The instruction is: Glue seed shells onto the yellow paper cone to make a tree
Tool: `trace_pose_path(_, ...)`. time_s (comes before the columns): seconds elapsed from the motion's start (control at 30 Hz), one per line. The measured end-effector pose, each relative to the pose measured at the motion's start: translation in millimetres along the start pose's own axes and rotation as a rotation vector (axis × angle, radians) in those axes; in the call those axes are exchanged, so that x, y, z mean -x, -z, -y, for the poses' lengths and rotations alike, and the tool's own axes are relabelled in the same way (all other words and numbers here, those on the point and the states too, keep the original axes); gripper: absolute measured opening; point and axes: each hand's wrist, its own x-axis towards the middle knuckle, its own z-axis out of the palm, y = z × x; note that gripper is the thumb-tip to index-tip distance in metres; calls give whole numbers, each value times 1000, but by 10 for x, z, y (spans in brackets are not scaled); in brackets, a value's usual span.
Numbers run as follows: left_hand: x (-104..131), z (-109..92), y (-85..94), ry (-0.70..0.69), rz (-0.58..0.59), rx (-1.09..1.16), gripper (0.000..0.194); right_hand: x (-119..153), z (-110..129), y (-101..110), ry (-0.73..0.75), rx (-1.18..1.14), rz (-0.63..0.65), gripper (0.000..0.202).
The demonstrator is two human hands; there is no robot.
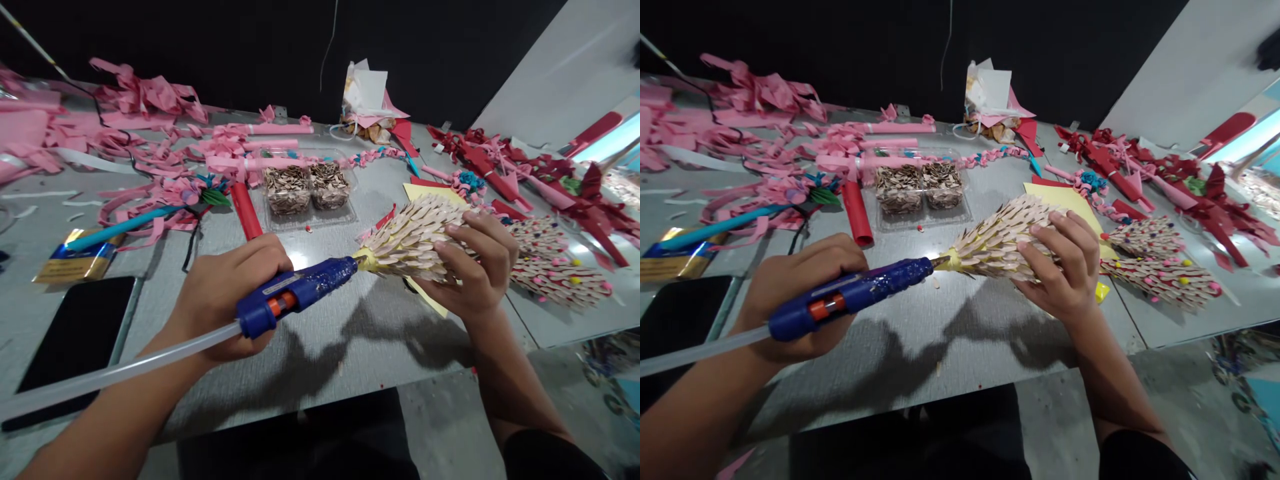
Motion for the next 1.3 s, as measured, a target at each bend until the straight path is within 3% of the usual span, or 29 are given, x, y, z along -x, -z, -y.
trace_pose_path(0.17,11,-2,-2,8,-11,51,19,8,24,48,-54,28,45,63)
trace_pose_path(0.33,26,-12,1,-1,32,8,10,-7,1,29,2,70,-25,54)
trace_pose_path(0.57,20,39,-15,12,27,84,20,39,4,79,-23,-24,-5,52)
trace_pose_path(0.8,21,37,4,14,6,132,19,40,-11,63,46,85,-138,51)
trace_pose_path(0.97,21,-93,27,24,17,119,6,100,-44,91,79,115,-177,35)
trace_pose_path(1.1,19,-157,42,16,28,103,15,120,-156,3,185,39,-350,17)
trace_pose_path(1.3,15,-99,64,45,54,93,10,143,-287,-140,263,-102,-450,18)
